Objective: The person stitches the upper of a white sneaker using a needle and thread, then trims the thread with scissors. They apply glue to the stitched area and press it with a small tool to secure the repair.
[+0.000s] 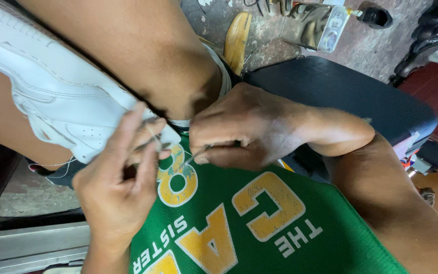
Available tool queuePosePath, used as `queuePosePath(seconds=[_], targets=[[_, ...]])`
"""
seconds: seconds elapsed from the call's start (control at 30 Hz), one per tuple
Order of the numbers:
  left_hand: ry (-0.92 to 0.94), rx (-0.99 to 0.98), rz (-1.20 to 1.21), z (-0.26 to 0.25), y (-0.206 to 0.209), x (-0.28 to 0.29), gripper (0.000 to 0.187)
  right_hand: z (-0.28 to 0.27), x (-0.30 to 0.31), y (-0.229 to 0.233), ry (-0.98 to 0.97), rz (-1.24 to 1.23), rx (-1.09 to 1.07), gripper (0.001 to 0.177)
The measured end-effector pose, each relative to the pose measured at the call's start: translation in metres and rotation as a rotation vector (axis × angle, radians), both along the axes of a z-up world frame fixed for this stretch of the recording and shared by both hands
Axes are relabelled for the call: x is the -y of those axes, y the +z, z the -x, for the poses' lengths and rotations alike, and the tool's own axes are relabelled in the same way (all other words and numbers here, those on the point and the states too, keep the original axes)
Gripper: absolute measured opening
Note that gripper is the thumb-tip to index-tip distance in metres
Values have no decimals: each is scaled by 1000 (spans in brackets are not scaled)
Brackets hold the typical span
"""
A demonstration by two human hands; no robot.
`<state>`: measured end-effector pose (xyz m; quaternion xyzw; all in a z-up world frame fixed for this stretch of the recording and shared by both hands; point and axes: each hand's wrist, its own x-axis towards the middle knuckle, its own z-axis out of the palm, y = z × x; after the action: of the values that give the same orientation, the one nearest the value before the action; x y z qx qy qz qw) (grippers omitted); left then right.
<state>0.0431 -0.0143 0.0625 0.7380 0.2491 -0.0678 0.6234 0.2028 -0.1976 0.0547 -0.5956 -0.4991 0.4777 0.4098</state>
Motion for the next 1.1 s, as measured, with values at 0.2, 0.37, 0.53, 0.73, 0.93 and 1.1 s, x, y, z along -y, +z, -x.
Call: queuePosePath(seconds=[0.2,0.37,0.53,0.73,0.93,1.1], targets=[[-222,54,-309,4,-4,0,87,23,-20,-22,-191,-70,260,16],[-92,110,-199,10,-6,5,98,21,-19,-28,-259,48,585,13],[-86,151,-210,12,-8,5,99,-35,12,-19,-389,336,1202,23],[-88,124,-197,10,-7,4,98,-3,8,-10,-87,571,465,33],[-59,141,-224,21,-11,3,81,42,2,-20,-165,153,419,33],[138,170,-455,56,-10,-7,31,47,5,-24,-291,186,-70,31]])
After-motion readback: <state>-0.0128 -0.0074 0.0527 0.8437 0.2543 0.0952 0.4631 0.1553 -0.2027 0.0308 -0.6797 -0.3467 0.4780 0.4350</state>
